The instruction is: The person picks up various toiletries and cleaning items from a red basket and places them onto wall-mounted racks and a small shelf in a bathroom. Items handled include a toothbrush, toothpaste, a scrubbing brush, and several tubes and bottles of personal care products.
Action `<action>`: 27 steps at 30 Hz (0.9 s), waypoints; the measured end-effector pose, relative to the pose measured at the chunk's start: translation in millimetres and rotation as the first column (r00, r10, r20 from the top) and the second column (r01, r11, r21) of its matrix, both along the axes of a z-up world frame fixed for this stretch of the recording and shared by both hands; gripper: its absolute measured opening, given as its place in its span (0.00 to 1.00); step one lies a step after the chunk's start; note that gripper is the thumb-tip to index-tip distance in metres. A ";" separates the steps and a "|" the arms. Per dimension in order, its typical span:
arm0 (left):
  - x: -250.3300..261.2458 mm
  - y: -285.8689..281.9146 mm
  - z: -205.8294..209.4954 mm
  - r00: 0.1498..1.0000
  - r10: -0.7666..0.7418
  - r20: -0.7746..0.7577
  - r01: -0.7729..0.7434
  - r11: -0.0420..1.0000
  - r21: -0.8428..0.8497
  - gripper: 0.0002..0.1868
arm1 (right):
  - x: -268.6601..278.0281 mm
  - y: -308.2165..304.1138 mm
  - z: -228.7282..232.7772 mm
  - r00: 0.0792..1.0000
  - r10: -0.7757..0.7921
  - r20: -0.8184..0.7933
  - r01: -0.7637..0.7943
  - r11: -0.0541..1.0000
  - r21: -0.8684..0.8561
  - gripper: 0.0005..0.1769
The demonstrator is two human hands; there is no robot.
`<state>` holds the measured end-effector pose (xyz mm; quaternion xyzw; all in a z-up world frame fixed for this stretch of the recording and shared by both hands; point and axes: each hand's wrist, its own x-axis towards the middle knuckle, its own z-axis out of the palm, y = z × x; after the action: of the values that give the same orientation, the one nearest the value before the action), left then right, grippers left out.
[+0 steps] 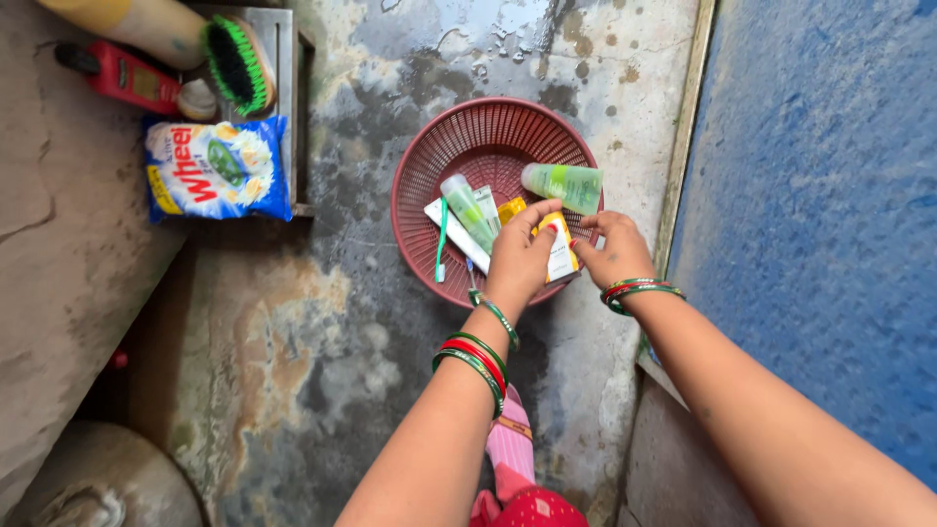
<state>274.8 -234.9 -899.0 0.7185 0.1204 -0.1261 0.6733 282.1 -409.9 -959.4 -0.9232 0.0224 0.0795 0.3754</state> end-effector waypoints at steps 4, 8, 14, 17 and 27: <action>11.6 -2.3 -23.3 0.997 -0.026 0.071 0.020 0.996 0.091 0.19 | 15.8 0.0 -37.6 0.995 -0.037 -0.095 0.036 0.999 -0.005 0.30; 15.9 5.4 -39.2 1.000 -0.012 0.022 0.011 0.999 0.046 0.20 | 37.8 7.6 -58.4 0.995 -0.085 -0.048 0.083 0.995 -0.047 0.30; 19.1 26.1 -64.1 0.998 -0.007 -0.067 0.010 0.999 0.034 0.20 | 51.7 16.7 -79.5 0.982 -0.140 -0.126 0.137 0.990 -0.035 0.30; 19.3 37.6 -79.0 0.997 0.002 0.080 -0.007 0.999 0.054 0.20 | 54.5 26.3 -82.2 0.987 -0.096 -0.133 0.091 0.995 -0.039 0.31; 3.6 61.8 -58.1 0.977 0.083 -0.194 -0.065 0.993 0.098 0.22 | 43.7 55.2 -68.6 0.998 0.054 0.010 -0.055 0.998 0.015 0.29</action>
<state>278.4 -173.0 -957.2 0.7273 0.2191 -0.1662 0.6288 325.8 -354.7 -1027.9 -0.9209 -0.0053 0.0852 0.3804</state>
